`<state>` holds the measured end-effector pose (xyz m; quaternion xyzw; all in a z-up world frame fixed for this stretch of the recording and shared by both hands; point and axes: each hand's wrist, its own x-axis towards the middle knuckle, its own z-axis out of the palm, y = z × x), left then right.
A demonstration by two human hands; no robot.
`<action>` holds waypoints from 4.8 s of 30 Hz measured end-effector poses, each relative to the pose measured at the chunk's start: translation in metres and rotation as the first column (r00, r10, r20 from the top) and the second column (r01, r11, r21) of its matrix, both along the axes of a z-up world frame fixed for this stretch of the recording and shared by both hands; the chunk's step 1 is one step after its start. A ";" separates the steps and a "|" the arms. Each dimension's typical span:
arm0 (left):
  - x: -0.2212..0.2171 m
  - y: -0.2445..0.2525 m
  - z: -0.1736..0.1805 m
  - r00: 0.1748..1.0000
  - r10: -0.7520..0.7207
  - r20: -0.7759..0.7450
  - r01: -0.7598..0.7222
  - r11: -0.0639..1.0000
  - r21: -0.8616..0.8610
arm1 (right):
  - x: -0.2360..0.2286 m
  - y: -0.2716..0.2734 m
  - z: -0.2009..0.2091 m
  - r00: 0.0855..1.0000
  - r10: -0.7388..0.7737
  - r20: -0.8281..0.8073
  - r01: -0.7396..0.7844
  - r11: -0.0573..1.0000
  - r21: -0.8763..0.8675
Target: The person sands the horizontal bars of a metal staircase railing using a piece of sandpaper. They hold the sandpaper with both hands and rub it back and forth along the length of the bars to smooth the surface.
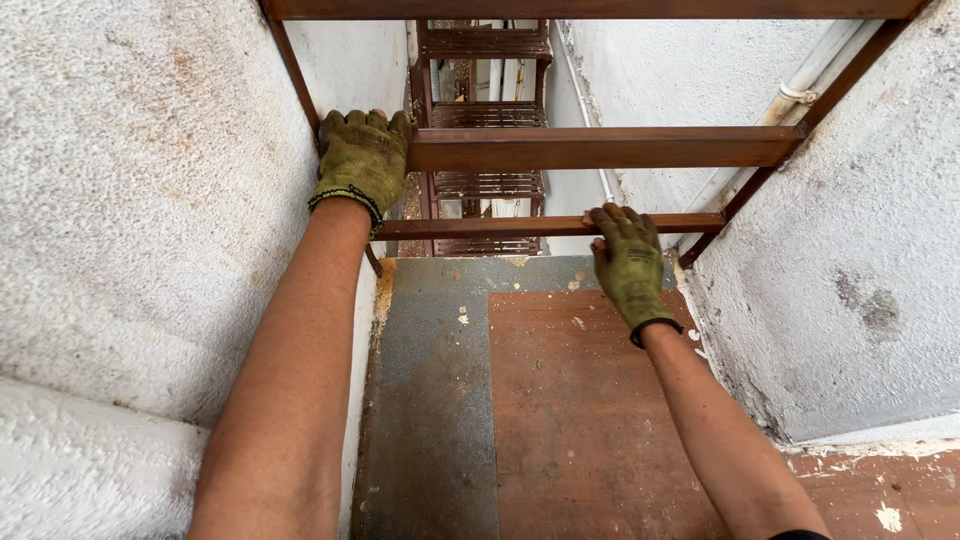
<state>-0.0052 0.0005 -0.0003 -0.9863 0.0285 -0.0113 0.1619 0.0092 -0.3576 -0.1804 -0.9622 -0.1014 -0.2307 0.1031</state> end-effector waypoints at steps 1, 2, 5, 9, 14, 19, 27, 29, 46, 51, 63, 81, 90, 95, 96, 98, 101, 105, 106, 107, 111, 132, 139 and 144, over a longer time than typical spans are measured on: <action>0.000 -0.001 0.001 0.999 0.011 -0.030 -0.010 1.000 0.022 | -0.001 -0.013 0.001 1.000 -0.010 -0.005 0.011 1.000 0.019; 0.002 -0.004 0.005 0.998 0.018 -0.056 -0.015 0.999 0.044 | -0.002 -0.026 0.003 1.000 -0.026 -0.006 0.026 0.999 0.037; -0.001 -0.006 0.008 0.994 0.051 -0.095 -0.050 0.999 0.010 | 0.002 -0.031 -0.001 0.994 -0.110 -0.023 0.111 0.992 0.059; -0.002 -0.007 0.010 0.998 0.042 -0.047 -0.041 0.999 0.022 | 0.009 0.025 -0.010 0.997 -0.074 0.002 0.073 0.992 0.103; 0.002 -0.004 0.006 0.999 0.030 -0.017 -0.031 0.999 -0.011 | 0.000 0.131 -0.008 0.992 0.121 -0.030 -0.113 0.974 0.198; 0.000 0.000 0.001 1.000 0.014 -0.024 -0.014 0.999 0.036 | -0.013 0.170 -0.002 0.957 0.284 0.059 -0.289 0.949 0.127; 0.008 0.000 -0.002 1.000 0.012 -0.016 -0.011 0.999 0.034 | 0.021 0.010 -0.003 0.988 0.133 0.080 -0.147 0.970 0.196; 0.008 -0.001 -0.002 1.000 0.012 -0.015 -0.011 0.999 0.033 | 0.019 -0.039 0.006 0.993 0.071 0.099 -0.093 0.966 0.243; -0.003 -0.007 0.008 0.997 0.050 -0.063 -0.048 0.998 0.032 | 0.009 0.131 -0.025 0.983 0.006 0.186 -0.079 0.917 0.390; 0.007 0.001 -0.001 0.999 0.045 -0.023 -0.045 0.999 0.007 | -0.005 0.232 -0.012 0.972 0.201 0.118 -0.229 0.919 0.319; 0.006 -0.001 0.000 0.999 0.026 -0.030 -0.026 0.999 0.025 | 0.018 0.102 -0.022 0.974 0.064 0.216 -0.126 0.950 0.287; -0.004 -0.010 0.000 0.994 0.111 0.019 -0.111 0.994 0.015 | -0.009 0.243 0.006 0.937 0.350 -0.013 -0.337 0.912 0.235; -0.148 -0.096 -0.080 0.931 0.313 0.187 -0.076 0.668 -0.740 | -0.020 0.209 -0.001 0.984 0.161 0.080 -0.163 0.987 0.012; -0.152 -0.098 -0.107 0.921 0.388 0.023 -0.166 0.447 -0.879 | -0.034 0.275 0.009 0.917 0.392 0.070 -0.398 0.912 0.099; -0.142 -0.092 -0.110 0.888 0.399 0.229 0.013 0.476 -0.879 | -0.037 0.282 0.011 0.903 0.410 0.127 -0.424 0.898 0.116; -0.120 -0.080 -0.114 0.851 0.383 0.360 0.105 0.546 -0.831 | -0.029 0.269 0.014 0.897 0.423 0.126 -0.436 0.894 0.105; -0.108 -0.052 -0.124 0.903 0.340 0.264 -0.029 0.659 -0.751 | -0.019 0.226 0.010 0.893 0.438 0.103 -0.446 0.892 0.076; -0.096 -0.070 -0.114 0.803 0.161 0.574 0.244 0.790 -0.563 | -0.012 0.243 0.005 0.915 0.402 0.044 -0.404 0.912 0.069; -0.090 -0.089 -0.107 0.754 0.099 0.650 0.324 0.804 -0.498 | -0.017 0.257 0.002 0.921 0.390 0.019 -0.390 0.918 0.076; -0.083 -0.108 -0.098 0.807 -0.039 0.589 0.379 0.799 -0.466 | -0.023 0.270 0.000 0.926 0.377 -0.007 -0.375 0.923 0.082; -0.048 -0.179 -0.050 0.790 -0.306 0.531 0.510 0.810 -0.291 | -0.022 0.285 0.007 0.905 0.423 -0.030 -0.421 0.905 0.059; -0.020 -0.203 0.000 0.976 -0.124 0.180 0.157 0.971 -0.181 | -0.022 0.253 0.008 0.933 0.324 -0.156 -0.331 0.943 -0.021; -0.016 -0.207 0.003 0.982 -0.125 0.139 0.148 0.976 -0.163 | -0.023 0.280 0.017 0.906 0.392 -0.164 -0.399 0.917 -0.016; -0.017 -0.205 -0.001 0.974 -0.144 0.177 0.176 0.968 -0.180 | -0.023 0.211 0.018 0.927 0.336 -0.168 -0.344 0.939 -0.016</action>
